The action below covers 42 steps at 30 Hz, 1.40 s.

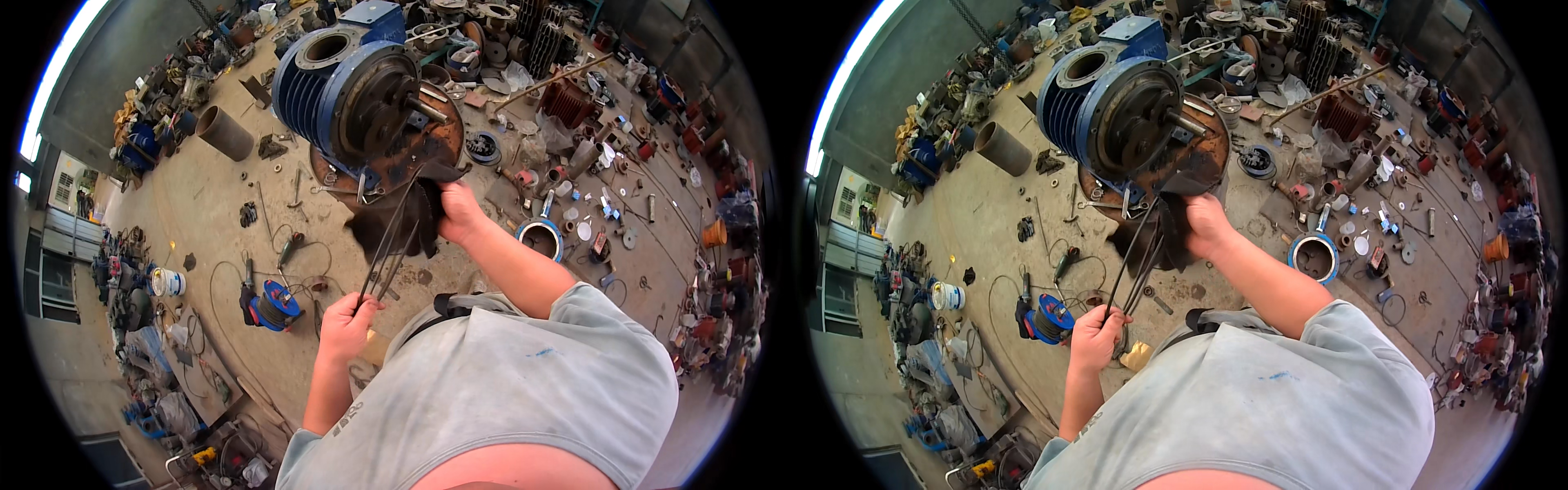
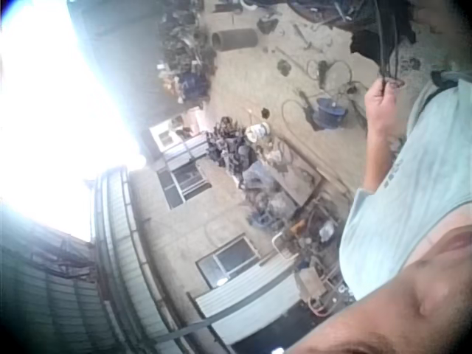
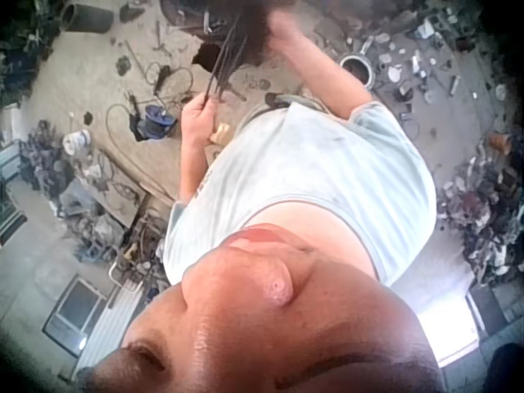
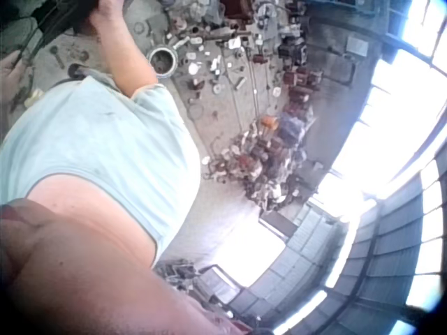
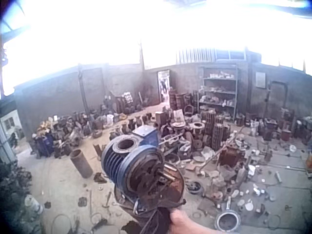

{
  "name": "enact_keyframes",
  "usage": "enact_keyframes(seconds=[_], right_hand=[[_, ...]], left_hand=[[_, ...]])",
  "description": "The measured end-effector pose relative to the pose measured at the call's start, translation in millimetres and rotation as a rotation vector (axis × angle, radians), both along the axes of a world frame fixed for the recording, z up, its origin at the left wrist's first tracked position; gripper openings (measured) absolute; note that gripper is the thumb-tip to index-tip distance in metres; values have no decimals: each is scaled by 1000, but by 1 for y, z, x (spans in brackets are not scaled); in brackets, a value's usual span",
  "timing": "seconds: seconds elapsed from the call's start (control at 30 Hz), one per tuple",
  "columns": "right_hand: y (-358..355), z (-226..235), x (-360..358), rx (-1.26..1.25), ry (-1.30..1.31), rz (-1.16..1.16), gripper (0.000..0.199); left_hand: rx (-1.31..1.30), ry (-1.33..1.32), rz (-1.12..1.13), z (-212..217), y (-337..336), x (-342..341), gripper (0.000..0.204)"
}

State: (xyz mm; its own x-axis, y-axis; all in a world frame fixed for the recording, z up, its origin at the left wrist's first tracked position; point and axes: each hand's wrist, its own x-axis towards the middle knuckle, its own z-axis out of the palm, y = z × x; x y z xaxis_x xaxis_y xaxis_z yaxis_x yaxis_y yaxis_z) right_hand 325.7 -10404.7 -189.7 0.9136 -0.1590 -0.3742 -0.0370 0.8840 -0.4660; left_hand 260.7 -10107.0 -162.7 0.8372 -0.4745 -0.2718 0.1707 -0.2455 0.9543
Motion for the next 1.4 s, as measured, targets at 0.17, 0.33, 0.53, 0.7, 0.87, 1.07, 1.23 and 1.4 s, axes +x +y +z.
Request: enact_keyframes(seconds=[0.17, 0.33, 0.53, 0.7, 0.87, 1.07, 1.23, 1.4], right_hand=[[2, -10, 1, 78, 55, 32, 27], [4, 16, -5, 215, 123, 125, 31], [5, 13, -4, 199, 89, 195, 31], [26, 0, -6, 40, -21, 215, 30], [36, 5, -9, -171, -28, 154, 28], [31, -11, -9, 101, 20, 211, 28], [3, 19, 15, 39, 104, -21, 34], [-39, 10, 29, 73, -87, 37, 34]], left_hand=[[-3, -37, -85, -3, -5, 12, 12], [85, -240, -152, -10, -1, 24, 13], [212, -81, -367, 20, -4, 39, 16], [-64, 82, -353, 29, -57, 58, 24], [-132, 207, -264, 21, -87, 64, 33], [88, -115, -233, 24, -90, 54, 31], [393, -542, -498, 24, -34, 50, 16], [366, -712, -526, 30, -9, 55, 10]])
